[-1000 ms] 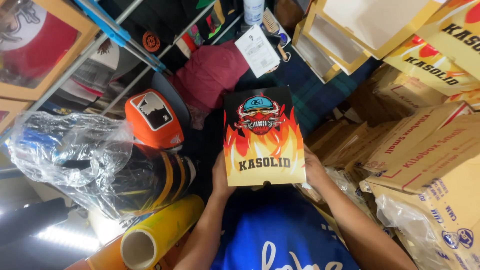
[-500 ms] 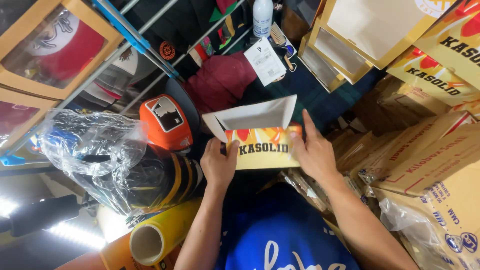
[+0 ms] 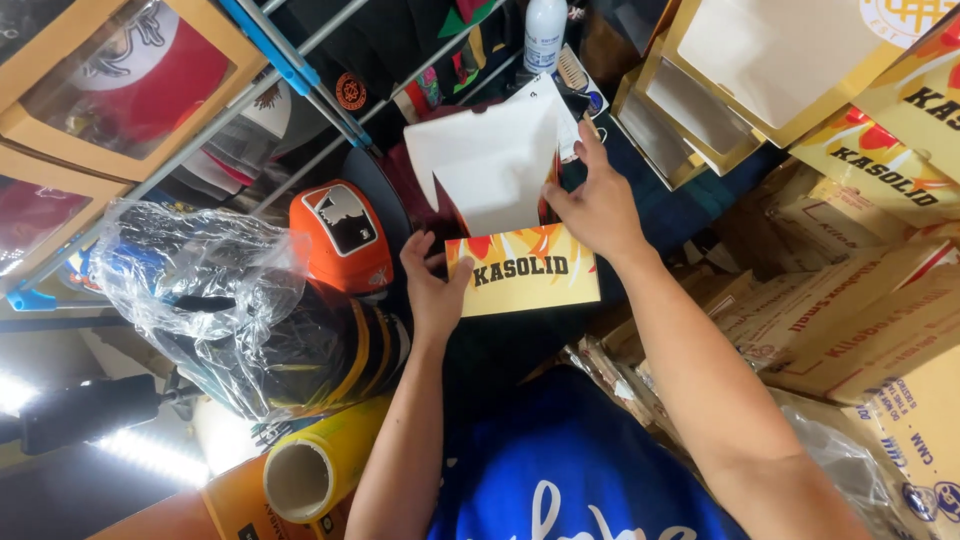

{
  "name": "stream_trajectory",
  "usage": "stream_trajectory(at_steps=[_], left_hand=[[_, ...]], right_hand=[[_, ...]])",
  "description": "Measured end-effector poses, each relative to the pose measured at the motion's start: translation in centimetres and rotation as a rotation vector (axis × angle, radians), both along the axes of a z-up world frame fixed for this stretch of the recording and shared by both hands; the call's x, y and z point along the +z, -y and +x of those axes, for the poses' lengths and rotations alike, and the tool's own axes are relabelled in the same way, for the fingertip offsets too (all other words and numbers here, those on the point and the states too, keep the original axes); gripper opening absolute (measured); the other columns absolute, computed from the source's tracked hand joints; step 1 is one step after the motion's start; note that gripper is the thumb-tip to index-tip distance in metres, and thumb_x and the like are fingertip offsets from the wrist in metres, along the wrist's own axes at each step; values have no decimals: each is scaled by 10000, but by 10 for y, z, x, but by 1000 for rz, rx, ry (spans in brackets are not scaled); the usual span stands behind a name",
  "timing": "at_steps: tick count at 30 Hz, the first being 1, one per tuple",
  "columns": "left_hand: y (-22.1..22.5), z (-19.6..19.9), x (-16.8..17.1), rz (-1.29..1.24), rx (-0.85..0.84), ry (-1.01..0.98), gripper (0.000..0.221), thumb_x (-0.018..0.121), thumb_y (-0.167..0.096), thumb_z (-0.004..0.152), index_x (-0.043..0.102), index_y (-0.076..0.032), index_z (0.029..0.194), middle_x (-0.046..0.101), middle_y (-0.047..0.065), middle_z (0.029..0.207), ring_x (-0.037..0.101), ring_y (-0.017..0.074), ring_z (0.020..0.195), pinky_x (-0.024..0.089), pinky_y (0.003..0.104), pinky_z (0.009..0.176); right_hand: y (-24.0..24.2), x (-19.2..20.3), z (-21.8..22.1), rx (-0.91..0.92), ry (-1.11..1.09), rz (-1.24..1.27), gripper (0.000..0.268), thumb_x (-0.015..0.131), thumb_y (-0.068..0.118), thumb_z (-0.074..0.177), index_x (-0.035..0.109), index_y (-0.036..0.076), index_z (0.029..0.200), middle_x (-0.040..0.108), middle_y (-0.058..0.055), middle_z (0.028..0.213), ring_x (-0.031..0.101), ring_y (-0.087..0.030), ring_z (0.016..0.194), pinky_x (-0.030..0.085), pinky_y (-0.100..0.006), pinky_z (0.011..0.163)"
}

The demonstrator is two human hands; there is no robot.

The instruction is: Folding a small cardboard box and performing quality control by brushing lint off baseball caps.

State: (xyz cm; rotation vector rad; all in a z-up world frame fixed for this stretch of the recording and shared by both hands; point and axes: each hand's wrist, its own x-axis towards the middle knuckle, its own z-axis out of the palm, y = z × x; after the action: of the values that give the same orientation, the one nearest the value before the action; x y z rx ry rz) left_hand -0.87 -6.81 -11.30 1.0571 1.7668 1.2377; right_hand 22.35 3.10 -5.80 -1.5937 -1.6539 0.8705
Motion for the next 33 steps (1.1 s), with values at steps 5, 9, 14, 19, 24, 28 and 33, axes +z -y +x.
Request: stream_trajectory(at_steps=[5,9,14,19,24,28,33], left_hand=[[-18,-5,6,31,-103,88,1034,745,34,791,126,-35,1617,325,323,1595,505,497,1353,532,506,1029],[-25,-8,5,-159,-172,-111,654,697,-135,800,559,-151,1439,549,138,1441,565,340,1321,504,400,1070],[-27,-6,14,-232,-220,-230,487,662,-220,865,669,-210,1352,613,60,1348,599,294,1284,500,394,1055],[-19,11,16,-106,-243,-392,515,570,-140,934,530,-106,1447,517,204,1342,526,429,1274,495,497,1037],[-16,12,5,-105,-172,-502,440,591,-181,950,593,-125,1387,540,165,1273,512,399,1230,482,461,1020],[-9,14,32,-220,-70,-518,461,594,-303,999,555,-182,1443,544,165,1251,523,362,1238,492,415,958],[4,23,89,-556,-358,-716,841,453,-661,970,223,-205,1639,633,275,1278,674,452,1093,533,503,904]], right_hand=[[-29,15,-14,-80,246,-56,885,752,473,893,337,119,1589,634,-215,1387,712,-383,1091,553,-489,939],[-71,-4,-13,-56,375,-179,910,689,701,863,409,174,1549,644,-153,1375,657,-335,1213,535,-462,970],[-105,-37,-11,-46,490,-218,740,668,557,819,566,107,1397,707,-171,1225,692,-366,1116,571,-471,892],[-46,70,-19,107,439,-223,655,552,233,856,480,67,1485,666,-287,1249,612,-508,1187,491,-596,1013],[-1,34,12,108,390,-292,547,562,211,851,577,157,1395,699,-258,1189,629,-492,1170,491,-602,1004],[35,48,5,-123,-123,-437,553,526,74,862,597,187,1399,655,-302,1221,670,-474,1067,656,-419,635],[47,50,7,-162,-207,-413,685,514,-3,840,498,158,1506,592,-322,1337,628,-468,1141,658,-388,664]])
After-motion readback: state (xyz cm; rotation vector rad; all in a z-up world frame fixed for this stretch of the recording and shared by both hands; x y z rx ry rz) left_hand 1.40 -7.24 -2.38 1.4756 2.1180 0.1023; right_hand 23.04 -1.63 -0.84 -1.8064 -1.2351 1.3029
